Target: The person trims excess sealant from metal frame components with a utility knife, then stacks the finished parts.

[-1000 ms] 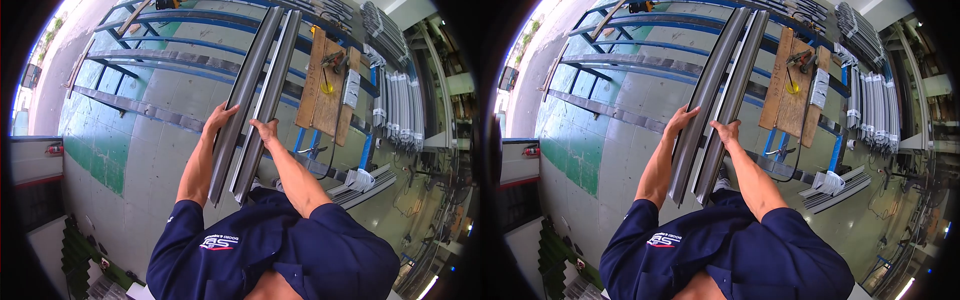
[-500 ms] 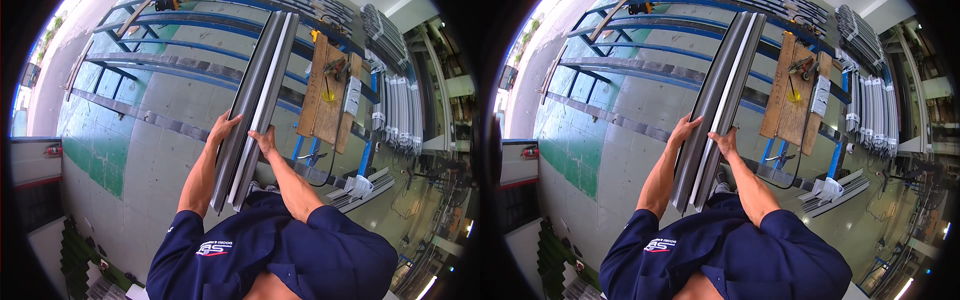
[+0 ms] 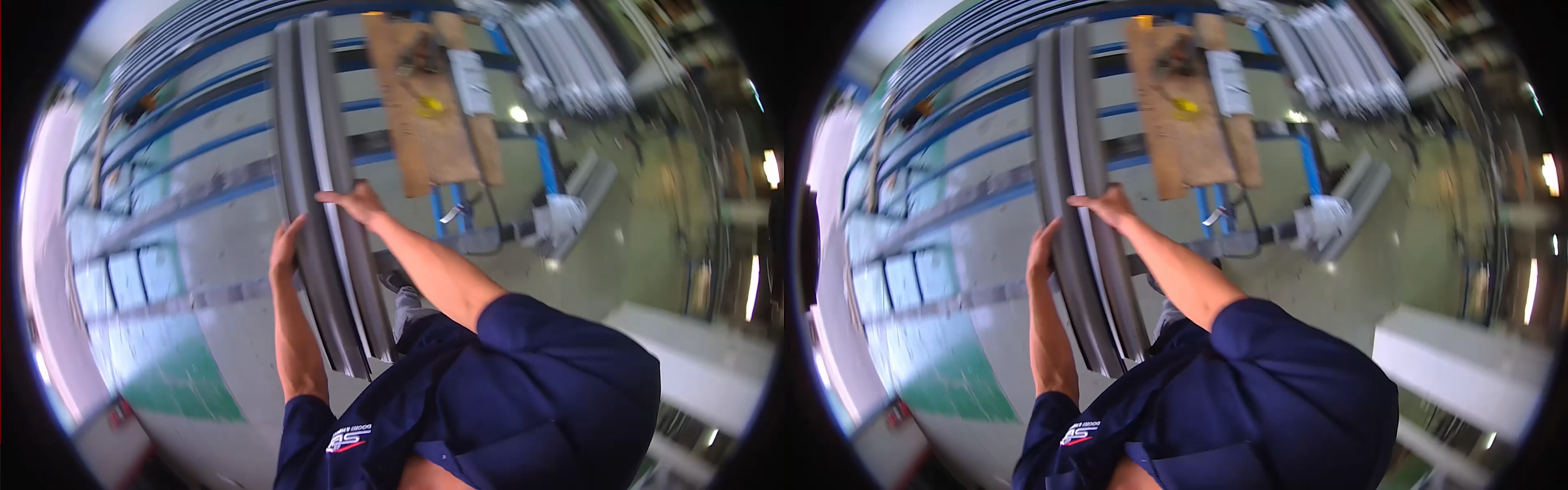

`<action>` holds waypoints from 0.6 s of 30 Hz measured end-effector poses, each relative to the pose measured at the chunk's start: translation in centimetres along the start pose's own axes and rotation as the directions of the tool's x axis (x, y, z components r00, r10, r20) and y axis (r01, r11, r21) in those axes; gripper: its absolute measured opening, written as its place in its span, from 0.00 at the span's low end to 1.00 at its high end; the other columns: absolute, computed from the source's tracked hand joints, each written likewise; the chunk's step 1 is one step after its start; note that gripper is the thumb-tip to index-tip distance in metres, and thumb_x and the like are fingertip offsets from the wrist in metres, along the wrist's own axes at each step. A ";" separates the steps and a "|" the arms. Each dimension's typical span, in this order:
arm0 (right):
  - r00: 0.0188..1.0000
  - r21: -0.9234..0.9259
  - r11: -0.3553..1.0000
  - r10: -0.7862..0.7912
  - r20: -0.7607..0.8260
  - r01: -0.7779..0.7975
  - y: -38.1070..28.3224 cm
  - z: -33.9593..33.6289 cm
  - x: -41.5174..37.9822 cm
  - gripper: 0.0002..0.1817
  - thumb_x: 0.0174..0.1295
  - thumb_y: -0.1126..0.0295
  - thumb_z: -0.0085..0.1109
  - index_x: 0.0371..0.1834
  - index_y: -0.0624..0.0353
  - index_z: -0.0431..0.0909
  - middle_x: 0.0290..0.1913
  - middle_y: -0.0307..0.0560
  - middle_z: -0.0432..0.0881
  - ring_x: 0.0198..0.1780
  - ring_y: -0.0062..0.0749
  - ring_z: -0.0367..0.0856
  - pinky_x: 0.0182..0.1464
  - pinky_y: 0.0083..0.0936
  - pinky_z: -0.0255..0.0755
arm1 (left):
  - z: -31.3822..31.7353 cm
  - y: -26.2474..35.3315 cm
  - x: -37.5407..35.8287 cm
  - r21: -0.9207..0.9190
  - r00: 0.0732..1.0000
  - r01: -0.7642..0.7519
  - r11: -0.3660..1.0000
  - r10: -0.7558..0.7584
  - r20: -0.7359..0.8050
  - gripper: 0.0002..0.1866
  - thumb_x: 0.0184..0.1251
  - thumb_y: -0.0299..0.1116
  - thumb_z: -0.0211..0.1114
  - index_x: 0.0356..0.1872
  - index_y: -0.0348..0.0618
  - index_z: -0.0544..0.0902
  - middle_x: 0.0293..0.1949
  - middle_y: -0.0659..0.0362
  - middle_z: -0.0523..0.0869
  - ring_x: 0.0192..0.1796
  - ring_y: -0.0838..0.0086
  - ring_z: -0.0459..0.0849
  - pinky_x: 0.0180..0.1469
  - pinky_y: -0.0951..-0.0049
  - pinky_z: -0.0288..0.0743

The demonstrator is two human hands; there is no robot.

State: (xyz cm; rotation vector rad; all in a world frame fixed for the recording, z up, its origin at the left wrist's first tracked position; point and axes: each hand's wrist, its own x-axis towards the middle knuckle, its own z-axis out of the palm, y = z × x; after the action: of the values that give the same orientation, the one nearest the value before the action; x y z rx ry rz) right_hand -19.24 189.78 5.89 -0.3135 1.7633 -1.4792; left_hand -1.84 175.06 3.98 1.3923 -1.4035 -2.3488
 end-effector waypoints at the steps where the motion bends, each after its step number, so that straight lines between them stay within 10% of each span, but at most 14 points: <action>1: 0.999 -0.033 0.999 0.007 -0.043 -0.008 -0.9 -0.3 0.6 0.50 0.40 0.40 0.86 0.56 0.75 0.82 0.51 0.61 0.89 0.53 0.45 0.88 0.59 0.35 0.81 | -0.4 -1.0 1.6 -0.049 1.000 0.005 0.999 -0.005 -0.013 0.26 0.70 0.43 0.72 0.62 0.36 0.80 0.51 0.51 0.90 0.48 0.64 0.91 0.49 0.64 0.86; 2: 0.951 -0.104 0.992 -0.102 -0.291 0.075 2.7 1.2 3.6 0.61 0.37 0.40 0.86 0.65 0.79 0.71 0.56 0.67 0.86 0.58 0.51 0.86 0.63 0.37 0.79 | -0.5 -1.1 2.3 -0.055 0.999 0.034 0.998 -0.034 0.000 0.25 0.71 0.41 0.72 0.61 0.35 0.81 0.50 0.50 0.90 0.46 0.63 0.91 0.48 0.64 0.86; 4: 0.974 -0.210 0.975 0.024 -0.224 -0.072 3.2 1.2 5.8 0.74 0.34 0.42 0.85 0.77 0.80 0.53 0.69 0.77 0.75 0.69 0.55 0.79 0.71 0.35 0.73 | -1.7 -2.0 3.6 -0.041 0.997 0.052 0.998 -0.050 0.060 0.26 0.70 0.42 0.72 0.61 0.34 0.81 0.48 0.48 0.90 0.45 0.62 0.91 0.47 0.63 0.86; 12: 0.956 0.093 0.989 0.132 -0.261 -0.111 1.1 1.2 5.5 0.69 0.32 0.41 0.86 0.72 0.79 0.61 0.66 0.76 0.78 0.67 0.59 0.80 0.70 0.35 0.74 | -1.8 -1.6 3.7 -0.197 0.980 0.102 0.975 -0.064 0.186 0.30 0.74 0.54 0.65 0.65 0.40 0.83 0.54 0.53 0.90 0.53 0.62 0.90 0.56 0.62 0.85; 18: 0.950 0.067 0.977 0.212 -0.230 -0.202 1.1 0.8 5.7 0.64 0.34 0.42 0.84 0.69 0.79 0.67 0.67 0.75 0.77 0.67 0.57 0.80 0.71 0.37 0.73 | -0.3 -1.2 3.4 -0.136 0.989 0.137 0.981 -0.128 0.071 0.29 0.62 0.52 0.68 0.56 0.40 0.85 0.43 0.50 0.91 0.40 0.60 0.92 0.47 0.59 0.89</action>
State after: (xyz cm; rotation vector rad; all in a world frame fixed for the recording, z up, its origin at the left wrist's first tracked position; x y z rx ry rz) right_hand -22.07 185.91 2.57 0.0733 1.8825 -1.4456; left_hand -3.16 173.93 0.84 1.4282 -1.1660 -2.5381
